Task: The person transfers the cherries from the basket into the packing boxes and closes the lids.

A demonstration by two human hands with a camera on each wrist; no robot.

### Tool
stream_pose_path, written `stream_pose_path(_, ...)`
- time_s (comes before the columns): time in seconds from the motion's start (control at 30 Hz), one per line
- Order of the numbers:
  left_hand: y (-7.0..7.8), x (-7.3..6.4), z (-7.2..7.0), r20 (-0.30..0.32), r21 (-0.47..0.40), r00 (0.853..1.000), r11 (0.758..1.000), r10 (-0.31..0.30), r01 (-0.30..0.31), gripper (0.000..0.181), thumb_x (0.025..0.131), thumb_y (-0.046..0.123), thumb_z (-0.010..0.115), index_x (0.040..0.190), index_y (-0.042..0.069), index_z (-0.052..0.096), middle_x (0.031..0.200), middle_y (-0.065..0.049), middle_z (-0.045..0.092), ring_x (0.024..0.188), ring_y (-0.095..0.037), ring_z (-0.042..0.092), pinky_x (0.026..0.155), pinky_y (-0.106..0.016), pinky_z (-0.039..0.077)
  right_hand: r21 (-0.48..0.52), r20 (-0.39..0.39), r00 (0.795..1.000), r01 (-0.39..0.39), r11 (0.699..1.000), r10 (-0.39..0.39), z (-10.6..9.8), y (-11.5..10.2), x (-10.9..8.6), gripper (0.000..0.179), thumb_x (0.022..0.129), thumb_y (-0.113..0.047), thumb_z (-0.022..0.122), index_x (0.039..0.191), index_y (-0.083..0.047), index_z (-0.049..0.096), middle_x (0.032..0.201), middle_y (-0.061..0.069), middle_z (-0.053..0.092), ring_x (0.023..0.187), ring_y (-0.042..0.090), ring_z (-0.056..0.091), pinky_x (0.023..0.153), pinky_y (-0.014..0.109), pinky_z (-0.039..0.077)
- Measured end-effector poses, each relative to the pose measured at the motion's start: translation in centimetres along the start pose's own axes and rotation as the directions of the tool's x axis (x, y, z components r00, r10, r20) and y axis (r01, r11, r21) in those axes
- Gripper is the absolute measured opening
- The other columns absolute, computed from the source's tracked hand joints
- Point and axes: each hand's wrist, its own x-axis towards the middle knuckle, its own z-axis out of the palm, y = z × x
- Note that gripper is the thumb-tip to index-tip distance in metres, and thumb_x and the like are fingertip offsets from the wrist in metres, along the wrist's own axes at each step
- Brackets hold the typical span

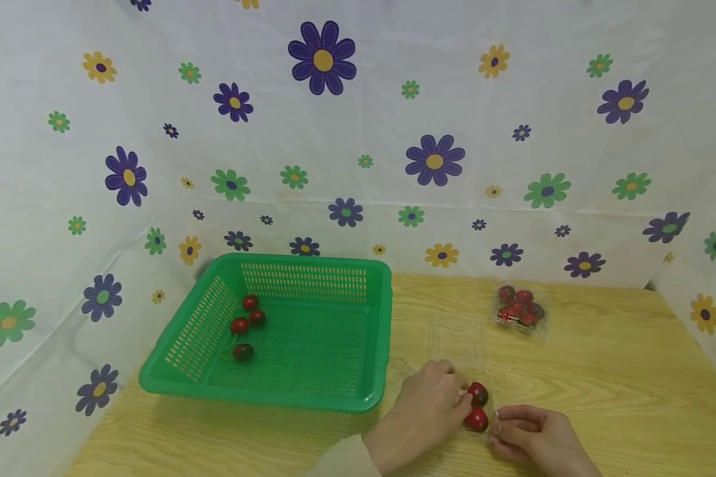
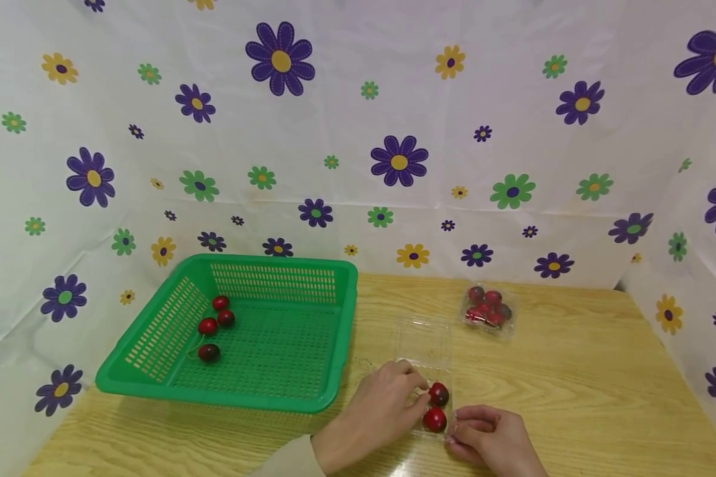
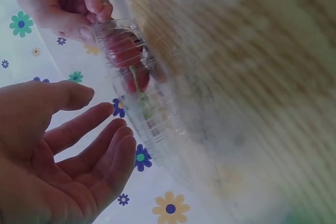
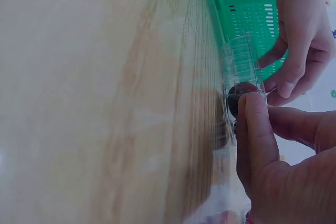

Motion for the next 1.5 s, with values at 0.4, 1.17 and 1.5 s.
stream_pose_path(0.4, 0.2, -1.2, -1.3, 0.008, 0.080, 0.979, 0.976, 0.202, -0.202, 0.019, 0.097, 0.037, 0.067, 0.111, 0.028, 0.077, 0.110, 0.011, 0.071, 0.097, -0.006, 0.065, 0.077, -0.017, 0.054, -0.006, 0.028, 0.999, 0.019, 1.000, -0.019, -0.1, 0.1, 0.0, 0.048, 0.093, -0.003, 0.071, 0.132, 0.019, 0.051, 0.099, 0.012, 0.075, 0.090, 0.025, 0.077, 0.083, 0.033, 0.063)
stream_pose_path(1.17, -1.6, -4.2, -6.8, 0.024, 0.104, 0.912, 0.907, 0.409, -0.409, 0.038, 0.101, 0.044, 0.061, 0.135, 0.028, 0.064, 0.142, 0.007, 0.060, 0.127, -0.012, 0.059, 0.101, -0.030, 0.053, -0.004, -0.095, 0.995, -0.021, 1.000, 0.021, 0.8, 0.1, 0.3, 0.048, 0.091, 0.000, 0.072, 0.131, 0.018, 0.052, 0.098, 0.015, 0.072, 0.086, 0.025, 0.077, 0.082, 0.036, 0.064)
stream_pose_path(1.5, -4.5, -5.6, -9.0, -0.068, 0.067, 0.952, 0.954, 0.297, -0.293, 0.040, 0.098, 0.038, 0.066, 0.136, 0.025, 0.064, 0.143, 0.005, 0.060, 0.128, -0.016, 0.058, 0.101, -0.038, 0.054, 0.029, -0.079, 0.996, -0.028, 0.999, 0.030, 0.8, 0.1, 0.4, 0.038, 0.091, 0.001, 0.072, 0.124, 0.015, 0.059, 0.094, 0.014, 0.071, 0.083, 0.025, 0.077, 0.081, 0.034, 0.064)
